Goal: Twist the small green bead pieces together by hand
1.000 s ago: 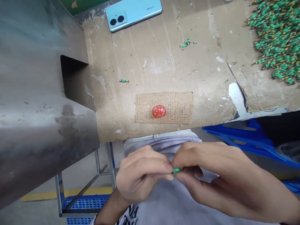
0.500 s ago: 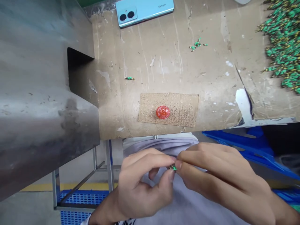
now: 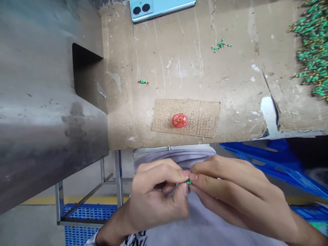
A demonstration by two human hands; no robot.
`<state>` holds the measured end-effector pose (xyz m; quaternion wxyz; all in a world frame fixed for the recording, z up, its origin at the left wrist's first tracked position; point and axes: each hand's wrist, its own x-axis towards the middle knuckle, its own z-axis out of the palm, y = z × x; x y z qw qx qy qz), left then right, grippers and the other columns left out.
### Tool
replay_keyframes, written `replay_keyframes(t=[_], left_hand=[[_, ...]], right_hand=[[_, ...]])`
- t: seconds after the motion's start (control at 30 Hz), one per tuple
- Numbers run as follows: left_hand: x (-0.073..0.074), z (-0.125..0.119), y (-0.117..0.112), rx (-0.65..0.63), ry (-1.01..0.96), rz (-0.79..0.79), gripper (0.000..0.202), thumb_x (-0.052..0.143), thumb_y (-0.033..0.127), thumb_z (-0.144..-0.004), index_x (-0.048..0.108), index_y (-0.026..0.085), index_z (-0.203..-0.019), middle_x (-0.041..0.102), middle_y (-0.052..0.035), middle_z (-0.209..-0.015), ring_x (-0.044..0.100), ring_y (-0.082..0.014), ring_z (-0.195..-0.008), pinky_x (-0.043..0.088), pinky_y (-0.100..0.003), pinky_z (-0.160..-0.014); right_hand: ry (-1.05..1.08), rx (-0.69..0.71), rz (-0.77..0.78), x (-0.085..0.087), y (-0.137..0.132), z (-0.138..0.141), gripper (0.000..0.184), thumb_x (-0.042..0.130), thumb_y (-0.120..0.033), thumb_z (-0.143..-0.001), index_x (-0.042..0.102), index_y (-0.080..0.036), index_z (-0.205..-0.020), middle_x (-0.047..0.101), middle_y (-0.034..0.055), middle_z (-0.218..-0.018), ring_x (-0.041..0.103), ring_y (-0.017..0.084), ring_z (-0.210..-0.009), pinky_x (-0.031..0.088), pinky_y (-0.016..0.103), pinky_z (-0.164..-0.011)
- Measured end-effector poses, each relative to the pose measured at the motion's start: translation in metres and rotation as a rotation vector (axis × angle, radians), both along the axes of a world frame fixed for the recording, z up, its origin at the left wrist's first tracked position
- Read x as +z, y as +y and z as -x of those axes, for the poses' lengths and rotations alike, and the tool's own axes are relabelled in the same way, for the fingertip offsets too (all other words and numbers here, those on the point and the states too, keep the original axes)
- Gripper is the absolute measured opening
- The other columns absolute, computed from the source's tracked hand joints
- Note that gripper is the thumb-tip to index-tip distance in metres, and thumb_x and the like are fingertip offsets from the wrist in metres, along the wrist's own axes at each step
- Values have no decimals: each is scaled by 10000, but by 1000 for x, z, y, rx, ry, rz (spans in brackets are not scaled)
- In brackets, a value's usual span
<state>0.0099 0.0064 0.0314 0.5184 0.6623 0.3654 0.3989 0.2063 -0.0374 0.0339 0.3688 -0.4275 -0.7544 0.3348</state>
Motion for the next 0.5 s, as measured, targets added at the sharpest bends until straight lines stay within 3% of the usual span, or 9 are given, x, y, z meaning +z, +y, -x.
replay_keyframes(t=[0.2,0.5], left_hand=[[0,0,-1,9,6,-52,214,694,-19,-755,674,184,-822,635,26,-576,472,-69,-430,369,-164,-405],[-5,-3,-6,34,1,-33,252,644,-38,-742,595,206,-785,536,61,-542,449,-71,-429,342,-175,-408]], right_hand=[[242,-88,350,3,-6,8,194,693,-124,-994,623,-225,-1144,746,-7,-927,733,127,-825,605,233,-734],[281,-138,496,3,-7,14,208,687,-133,-991,631,-282,-1125,715,-47,-874,757,128,-854,616,209,-753]])
